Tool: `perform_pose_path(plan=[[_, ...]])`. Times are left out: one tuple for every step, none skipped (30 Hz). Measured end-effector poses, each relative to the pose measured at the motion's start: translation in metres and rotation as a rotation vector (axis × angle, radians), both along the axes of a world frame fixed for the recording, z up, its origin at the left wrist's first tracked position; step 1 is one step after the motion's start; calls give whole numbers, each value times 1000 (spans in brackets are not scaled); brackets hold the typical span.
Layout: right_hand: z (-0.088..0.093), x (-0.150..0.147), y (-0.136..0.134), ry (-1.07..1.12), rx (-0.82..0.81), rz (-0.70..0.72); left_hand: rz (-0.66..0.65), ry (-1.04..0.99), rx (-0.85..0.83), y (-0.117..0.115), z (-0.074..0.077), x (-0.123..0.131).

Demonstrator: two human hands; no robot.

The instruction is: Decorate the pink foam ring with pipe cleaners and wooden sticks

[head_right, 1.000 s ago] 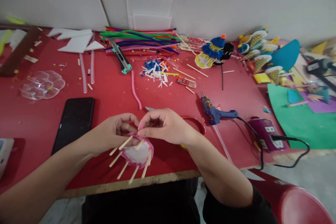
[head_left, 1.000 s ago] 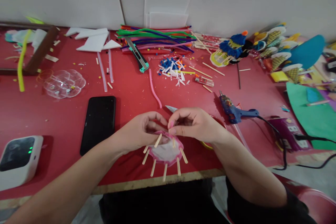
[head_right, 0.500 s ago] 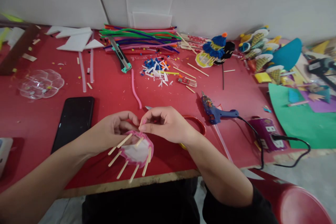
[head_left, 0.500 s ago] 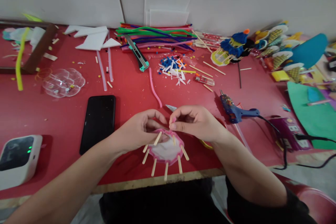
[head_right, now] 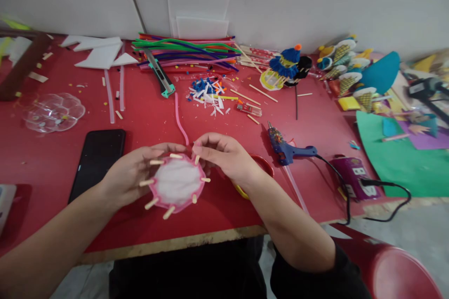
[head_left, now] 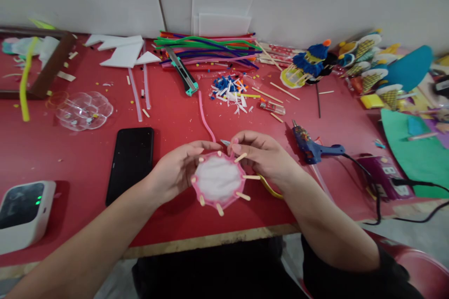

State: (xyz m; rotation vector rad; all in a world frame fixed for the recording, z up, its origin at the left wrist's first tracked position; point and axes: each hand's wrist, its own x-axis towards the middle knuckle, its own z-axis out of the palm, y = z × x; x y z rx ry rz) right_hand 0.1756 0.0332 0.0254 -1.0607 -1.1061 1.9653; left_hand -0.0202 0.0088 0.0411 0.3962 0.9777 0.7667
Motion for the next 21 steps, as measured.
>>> perform_pose_path(plan=[[-2, 0, 1, 25, 7, -51, 58, -21, -3, 1, 1, 0], [-3, -1, 1, 46, 18, -114, 101, -45, -12, 1, 2, 1], [-4, -1, 1, 63, 35, -181, 128, -70, -19, 2, 3, 0], [-5, -2, 1, 74, 57, -247, 142, -93, -20, 2, 3, 0], [-6, -2, 1, 79, 86, -306, 144, -115, -11, 2, 3, -1], [-6, -3, 1, 78, 120, -354, 150, -135, 13, 1, 3, -1], [-6, -3, 0, 72, 155, -389, 163, -152, 49, 0, 1, -2], [-6, -3, 0, 63, 192, -413, 176, -165, 90, -1, 0, -2], [-6, -4, -1, 50, 231, -428, 186, -174, 132, -2, -2, -2], [-6, -4, -2, 35, 270, -433, 191, -172, 170, -3, -4, -2], [-6, -5, -3, 17, 311, -430, 188, -158, 208, -4, -6, -2], [-6, -5, -5, -3, 357, -427, 180, -137, 245, -6, -8, -1], [-6, -6, -6, -26, 410, -424, 167, -107, 274, -7, -10, 0], [-6, -7, -8, -54, 470, -420, 157, -78, 300, -9, -11, 1], [-5, -9, -10, -83, 533, -417, 152, -48, 319, -10, -11, 2], [-4, -10, -12, -106, 596, -416, 151, -21, 333, -11, -12, 3], [-4, -12, -15, -120, 654, -413, 159, 4, 346, -12, -12, 5], [-3, -13, -17, -128, 701, -403, 168, 28, 359, -13, -12, 6], [-3, -15, -19, -135, 735, -392, 177, 49, 373, -13, -12, 7], [-3, -16, -21, -144, 758, -383, 184, 69, 392, -13, -12, 7], [-4, -17, -22, -157, 773, -374, 187, 86, 411, -13, -12, 8]])
